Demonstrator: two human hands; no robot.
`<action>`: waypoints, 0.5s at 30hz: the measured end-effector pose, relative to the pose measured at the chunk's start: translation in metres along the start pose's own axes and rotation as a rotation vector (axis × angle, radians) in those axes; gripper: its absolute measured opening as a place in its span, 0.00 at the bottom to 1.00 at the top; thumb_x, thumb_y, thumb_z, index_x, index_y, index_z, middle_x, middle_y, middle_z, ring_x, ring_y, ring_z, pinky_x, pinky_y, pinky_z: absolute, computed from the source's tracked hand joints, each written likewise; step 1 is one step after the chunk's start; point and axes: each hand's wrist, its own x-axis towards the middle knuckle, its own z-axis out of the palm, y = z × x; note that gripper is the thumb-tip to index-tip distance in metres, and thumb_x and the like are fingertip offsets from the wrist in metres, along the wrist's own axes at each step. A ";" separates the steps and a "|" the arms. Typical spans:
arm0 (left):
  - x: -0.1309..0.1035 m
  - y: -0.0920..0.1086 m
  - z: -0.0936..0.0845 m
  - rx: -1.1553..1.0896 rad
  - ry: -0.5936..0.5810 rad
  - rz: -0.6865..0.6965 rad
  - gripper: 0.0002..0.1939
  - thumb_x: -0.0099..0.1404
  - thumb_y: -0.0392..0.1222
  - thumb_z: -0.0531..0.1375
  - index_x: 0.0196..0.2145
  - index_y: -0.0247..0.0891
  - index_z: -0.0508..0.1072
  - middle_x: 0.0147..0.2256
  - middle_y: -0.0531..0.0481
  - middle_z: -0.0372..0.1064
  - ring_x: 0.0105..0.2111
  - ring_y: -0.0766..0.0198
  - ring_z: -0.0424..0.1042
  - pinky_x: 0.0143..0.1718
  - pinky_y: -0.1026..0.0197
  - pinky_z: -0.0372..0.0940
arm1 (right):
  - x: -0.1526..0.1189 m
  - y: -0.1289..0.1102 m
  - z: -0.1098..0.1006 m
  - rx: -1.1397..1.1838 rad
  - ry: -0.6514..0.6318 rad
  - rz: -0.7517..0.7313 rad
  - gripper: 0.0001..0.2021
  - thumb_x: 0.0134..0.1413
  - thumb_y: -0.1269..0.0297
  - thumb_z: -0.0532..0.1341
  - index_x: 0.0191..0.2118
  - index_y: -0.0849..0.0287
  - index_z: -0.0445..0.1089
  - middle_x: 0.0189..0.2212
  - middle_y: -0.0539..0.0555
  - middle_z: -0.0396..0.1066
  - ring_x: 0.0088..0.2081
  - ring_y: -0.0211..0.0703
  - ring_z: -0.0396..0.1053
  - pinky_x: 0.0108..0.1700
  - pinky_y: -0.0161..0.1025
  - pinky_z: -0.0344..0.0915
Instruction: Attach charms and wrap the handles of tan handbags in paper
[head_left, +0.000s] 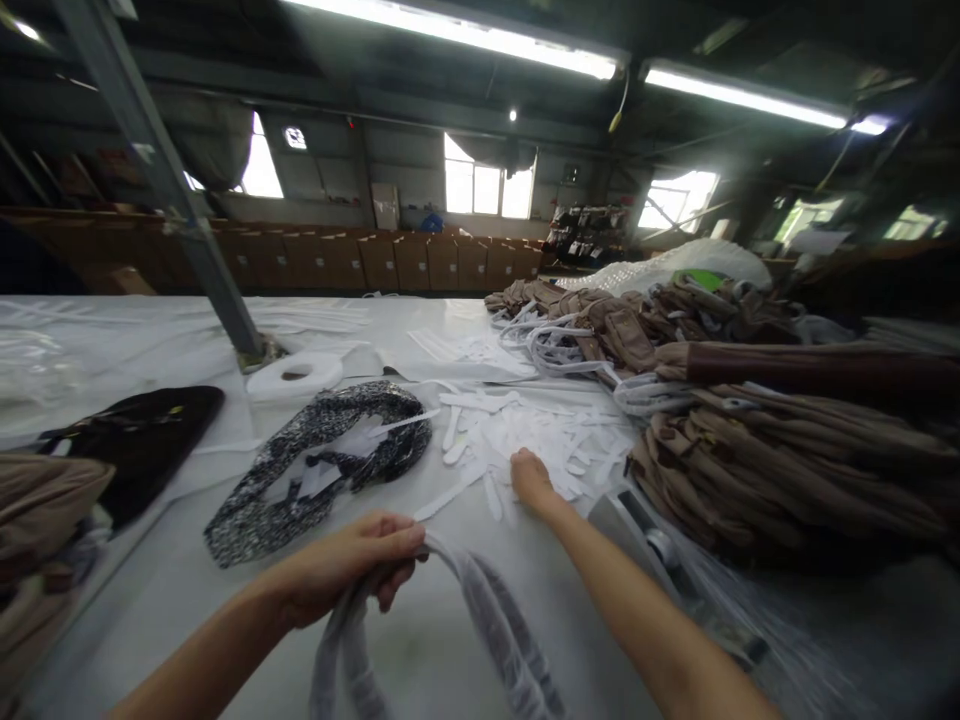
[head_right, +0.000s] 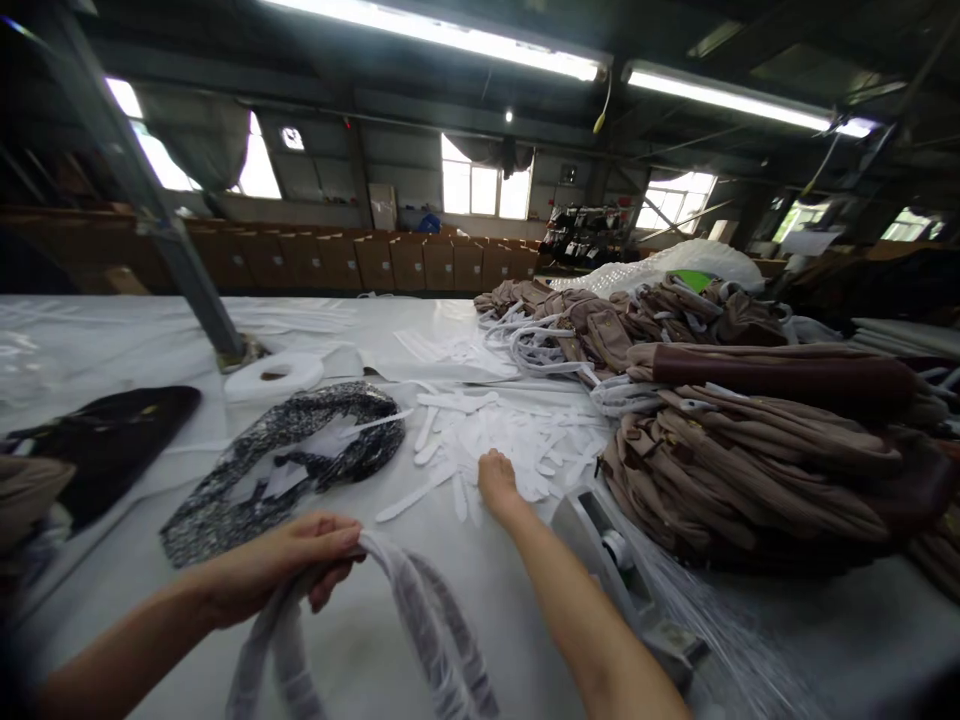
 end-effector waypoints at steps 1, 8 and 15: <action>0.000 -0.003 -0.002 0.007 0.001 0.008 0.16 0.60 0.51 0.59 0.27 0.33 0.66 0.20 0.54 0.63 0.18 0.73 0.60 0.21 0.69 0.55 | 0.001 0.002 -0.005 0.042 0.014 0.012 0.13 0.58 0.61 0.58 0.45 0.63 0.67 0.45 0.56 0.68 0.45 0.45 0.67 0.47 0.49 0.65; 0.000 0.009 0.019 0.046 0.112 0.069 0.17 0.58 0.54 0.60 0.29 0.34 0.66 0.19 0.60 0.55 0.16 0.76 0.49 0.16 0.71 0.48 | -0.052 -0.003 -0.051 0.431 0.013 0.012 0.23 0.62 0.50 0.44 0.43 0.64 0.66 0.26 0.50 0.67 0.22 0.34 0.60 0.23 0.32 0.58; 0.006 0.033 0.062 0.112 0.042 0.198 0.18 0.60 0.55 0.58 0.28 0.35 0.66 0.19 0.60 0.53 0.16 0.76 0.50 0.16 0.71 0.48 | -0.146 -0.020 -0.108 0.973 -0.356 -0.269 0.23 0.50 0.43 0.58 0.35 0.63 0.69 0.23 0.48 0.65 0.20 0.30 0.50 0.21 0.30 0.47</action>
